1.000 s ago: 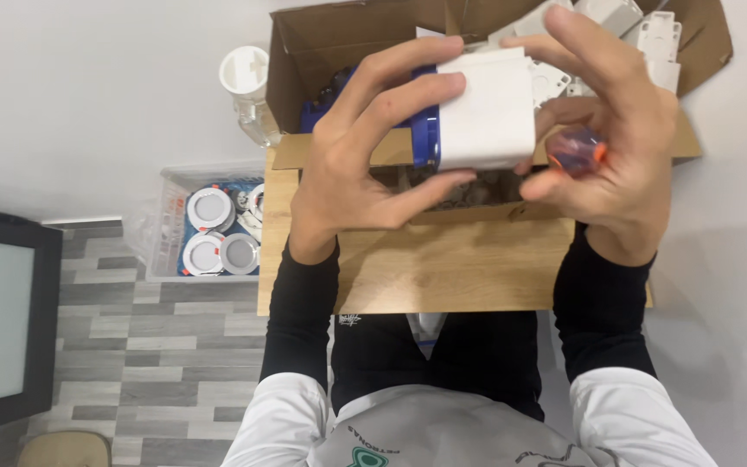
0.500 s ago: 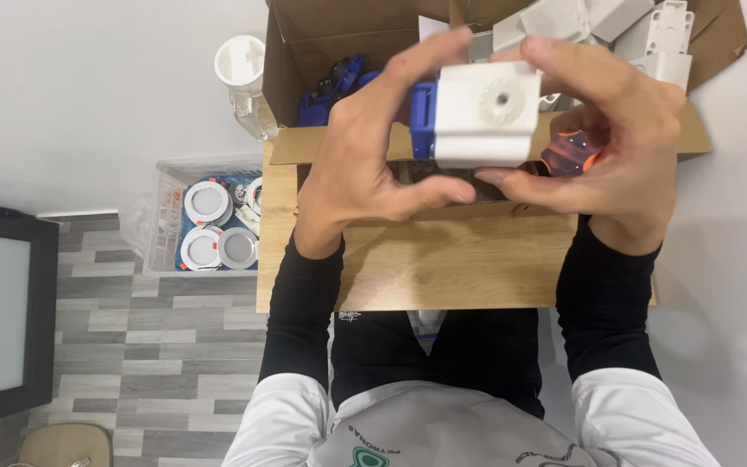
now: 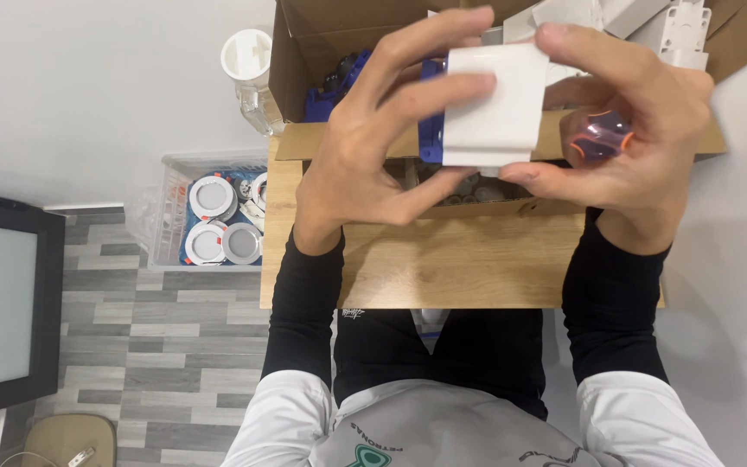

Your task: The person places a blue electrical component into a white plastic housing and secures it by driving a screw with a screwdriver.

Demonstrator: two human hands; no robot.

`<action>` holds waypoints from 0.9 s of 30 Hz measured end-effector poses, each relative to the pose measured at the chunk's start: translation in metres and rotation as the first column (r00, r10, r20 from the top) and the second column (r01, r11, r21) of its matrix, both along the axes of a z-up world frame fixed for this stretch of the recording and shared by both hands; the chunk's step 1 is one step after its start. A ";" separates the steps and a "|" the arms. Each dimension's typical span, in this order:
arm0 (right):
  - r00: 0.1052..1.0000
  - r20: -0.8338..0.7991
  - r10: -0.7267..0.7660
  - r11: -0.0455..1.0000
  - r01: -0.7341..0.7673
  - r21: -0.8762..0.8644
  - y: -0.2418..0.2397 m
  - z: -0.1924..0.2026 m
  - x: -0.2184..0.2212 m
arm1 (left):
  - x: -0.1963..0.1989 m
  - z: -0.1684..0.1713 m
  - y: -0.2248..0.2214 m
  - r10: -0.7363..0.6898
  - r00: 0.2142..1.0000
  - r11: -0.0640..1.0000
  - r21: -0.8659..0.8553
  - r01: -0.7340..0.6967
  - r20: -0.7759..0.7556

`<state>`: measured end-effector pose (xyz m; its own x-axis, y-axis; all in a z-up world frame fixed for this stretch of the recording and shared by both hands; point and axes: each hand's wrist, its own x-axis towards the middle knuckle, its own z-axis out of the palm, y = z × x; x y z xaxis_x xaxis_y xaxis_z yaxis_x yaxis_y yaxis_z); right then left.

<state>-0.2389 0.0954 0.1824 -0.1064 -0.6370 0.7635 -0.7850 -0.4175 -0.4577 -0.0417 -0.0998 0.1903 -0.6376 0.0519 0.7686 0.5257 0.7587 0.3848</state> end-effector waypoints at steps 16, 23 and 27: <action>0.980 -0.193 0.040 0.995 -0.057 -0.082 0.000 0.003 0.003 | 0.010 0.000 0.001 0.027 0.991 0.979 0.194 -0.053 0.134; 0.998 -0.023 0.065 0.998 -0.065 -0.015 -0.007 0.006 0.004 | 0.001 0.003 -0.002 -0.051 0.999 0.996 0.071 0.052 -0.016; 0.992 -0.083 0.099 0.992 -0.105 -0.070 -0.007 0.011 0.006 | 0.001 -0.003 -0.009 -0.050 0.996 0.998 0.051 0.046 0.069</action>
<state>-0.2332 0.0884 0.1934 0.0186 -0.5831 0.8122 -0.7692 -0.5273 -0.3609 -0.0411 -0.1092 0.1870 -0.6879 0.0468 0.7242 0.5313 0.7123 0.4586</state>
